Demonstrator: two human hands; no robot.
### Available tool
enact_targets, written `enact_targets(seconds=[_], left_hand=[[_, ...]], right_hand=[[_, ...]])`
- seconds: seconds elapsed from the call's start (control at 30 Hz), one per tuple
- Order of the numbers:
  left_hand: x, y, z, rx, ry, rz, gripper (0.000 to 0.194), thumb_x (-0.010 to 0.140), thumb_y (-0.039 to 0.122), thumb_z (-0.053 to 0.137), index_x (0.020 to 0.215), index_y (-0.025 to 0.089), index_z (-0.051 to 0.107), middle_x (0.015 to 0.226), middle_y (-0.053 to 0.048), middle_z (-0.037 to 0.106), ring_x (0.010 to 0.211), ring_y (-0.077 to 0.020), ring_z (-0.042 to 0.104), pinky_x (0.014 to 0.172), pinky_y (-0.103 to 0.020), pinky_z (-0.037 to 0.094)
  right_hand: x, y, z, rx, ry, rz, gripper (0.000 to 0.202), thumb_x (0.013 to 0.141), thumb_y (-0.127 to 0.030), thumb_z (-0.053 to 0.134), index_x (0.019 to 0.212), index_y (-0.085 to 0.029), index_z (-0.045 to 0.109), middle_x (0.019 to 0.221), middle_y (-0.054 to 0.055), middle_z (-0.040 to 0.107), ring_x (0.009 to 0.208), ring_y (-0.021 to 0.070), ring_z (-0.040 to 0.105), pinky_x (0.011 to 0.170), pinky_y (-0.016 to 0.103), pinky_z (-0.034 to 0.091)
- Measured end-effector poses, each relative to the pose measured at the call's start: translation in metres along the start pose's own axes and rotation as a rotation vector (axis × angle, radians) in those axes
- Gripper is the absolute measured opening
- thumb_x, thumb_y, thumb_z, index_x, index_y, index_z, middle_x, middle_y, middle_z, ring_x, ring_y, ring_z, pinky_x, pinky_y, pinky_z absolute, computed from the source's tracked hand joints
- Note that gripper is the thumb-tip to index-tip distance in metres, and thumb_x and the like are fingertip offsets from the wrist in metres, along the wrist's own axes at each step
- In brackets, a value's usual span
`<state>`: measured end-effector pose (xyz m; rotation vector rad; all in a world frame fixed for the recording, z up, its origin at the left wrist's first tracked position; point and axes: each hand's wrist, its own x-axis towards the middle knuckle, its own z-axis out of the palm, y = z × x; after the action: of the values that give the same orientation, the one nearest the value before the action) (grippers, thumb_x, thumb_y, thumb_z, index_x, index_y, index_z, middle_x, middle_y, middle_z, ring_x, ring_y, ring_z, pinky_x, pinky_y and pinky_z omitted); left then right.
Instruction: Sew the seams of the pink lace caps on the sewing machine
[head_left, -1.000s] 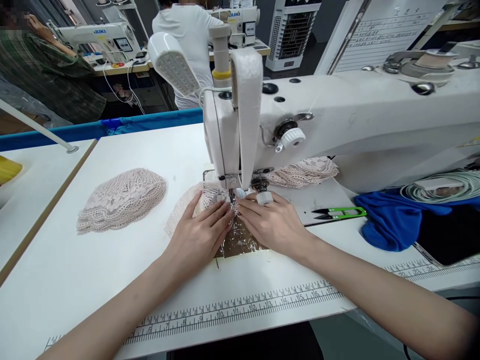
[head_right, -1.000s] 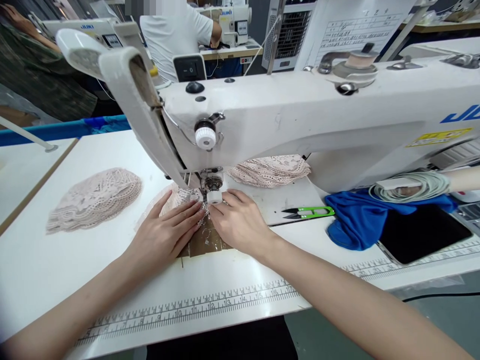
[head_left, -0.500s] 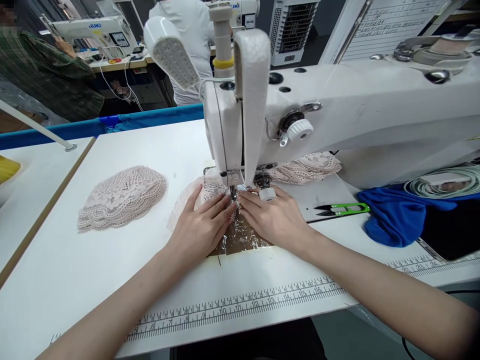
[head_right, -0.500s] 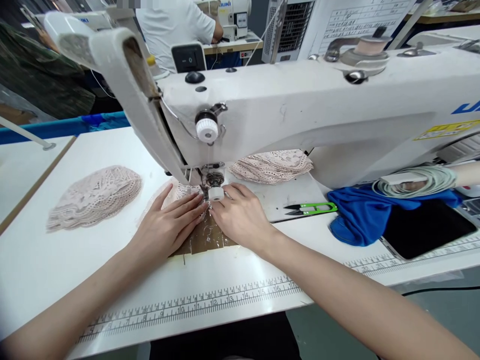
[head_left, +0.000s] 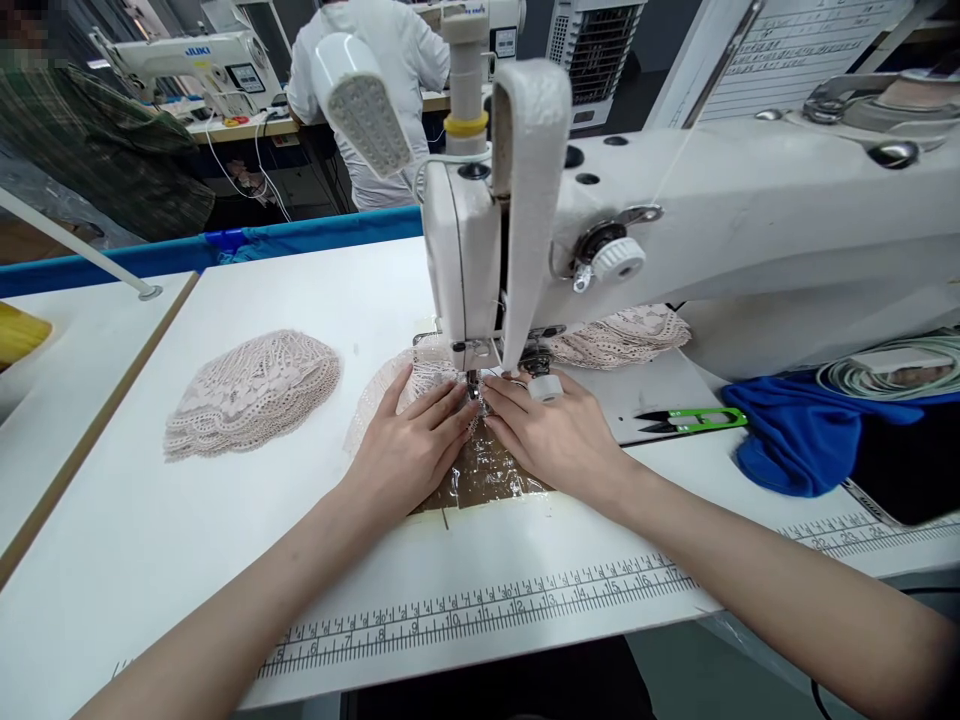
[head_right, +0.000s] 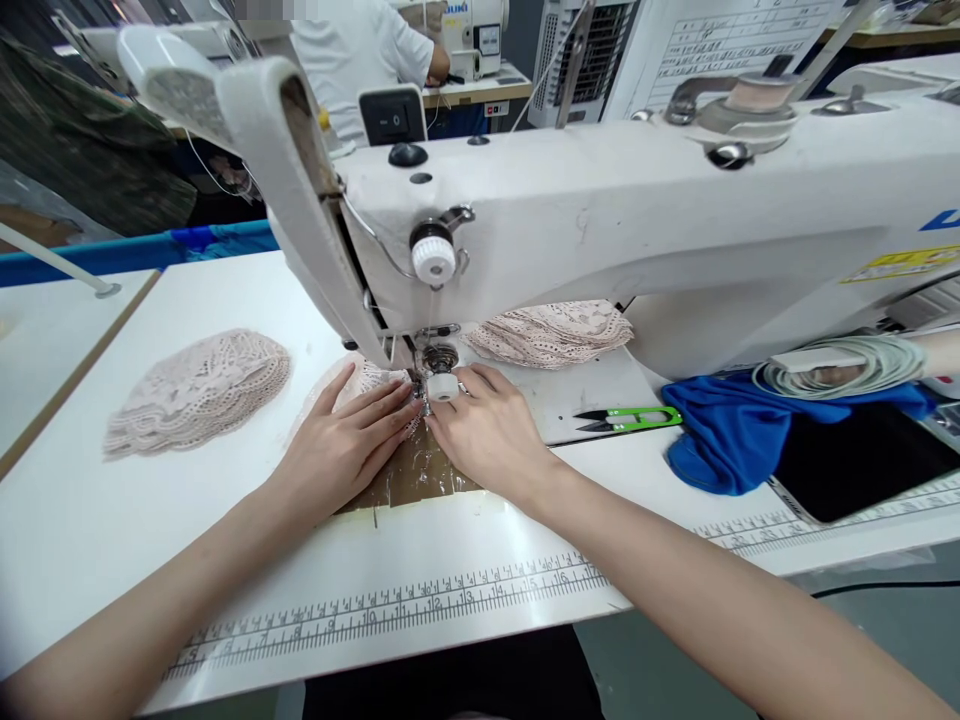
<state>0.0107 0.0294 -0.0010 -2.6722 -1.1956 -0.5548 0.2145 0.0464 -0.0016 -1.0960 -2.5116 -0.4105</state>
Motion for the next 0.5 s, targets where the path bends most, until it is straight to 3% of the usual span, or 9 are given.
enact_targets(seconds=[0.2,0.3,0.43,0.5], left_hand=[[-0.001,-0.002,-0.007,-0.002,0.031,0.011,0.030,0.097,0.024,0.045,0.119,0.017,0.063,0.121,-0.007,0.068,0.116,-0.0221,0.061,0.116,-0.053,0.027],[-0.002,-0.010,-0.012,0.005,0.051,-0.035,0.026,0.096,0.022,0.045,0.111,0.018,0.066,0.114,-0.004,0.071,0.111,-0.0200,0.064,0.114,-0.048,0.033],[-0.004,-0.018,-0.016,0.112,-0.010,-0.054,0.031,0.098,0.026,0.041,0.119,0.015,0.061,0.124,-0.010,0.066,0.116,-0.0242,0.061,0.110,-0.050,0.036],[-0.004,-0.016,-0.019,0.161,-0.008,-0.023,0.031,0.097,0.030,0.043,0.115,0.015,0.063,0.118,-0.010,0.069,0.106,-0.0245,0.066,0.104,-0.049,0.041]], right_hand=[[-0.001,0.002,-0.001,0.020,0.031,-0.032,0.024,0.094,-0.023,0.050,0.099,-0.014,0.071,0.099,0.010,0.074,0.089,0.0226,0.062,0.085,0.038,0.042],[-0.002,-0.003,-0.004,0.090,0.044,-0.048,0.022,0.093,-0.017,0.049,0.102,-0.015,0.069,0.109,0.008,0.072,0.084,0.0192,0.062,0.080,0.034,0.043],[-0.002,-0.007,-0.011,0.266,-0.057,-0.206,0.034,0.091,-0.012,0.049,0.124,-0.017,0.057,0.126,0.005,0.064,0.111,0.0193,0.056,0.085,0.032,0.044],[-0.003,-0.004,-0.016,0.265,-0.039,-0.230,0.030,0.093,-0.017,0.049,0.122,-0.016,0.058,0.111,0.006,0.070,0.108,0.0193,0.057,0.089,0.034,0.044]])
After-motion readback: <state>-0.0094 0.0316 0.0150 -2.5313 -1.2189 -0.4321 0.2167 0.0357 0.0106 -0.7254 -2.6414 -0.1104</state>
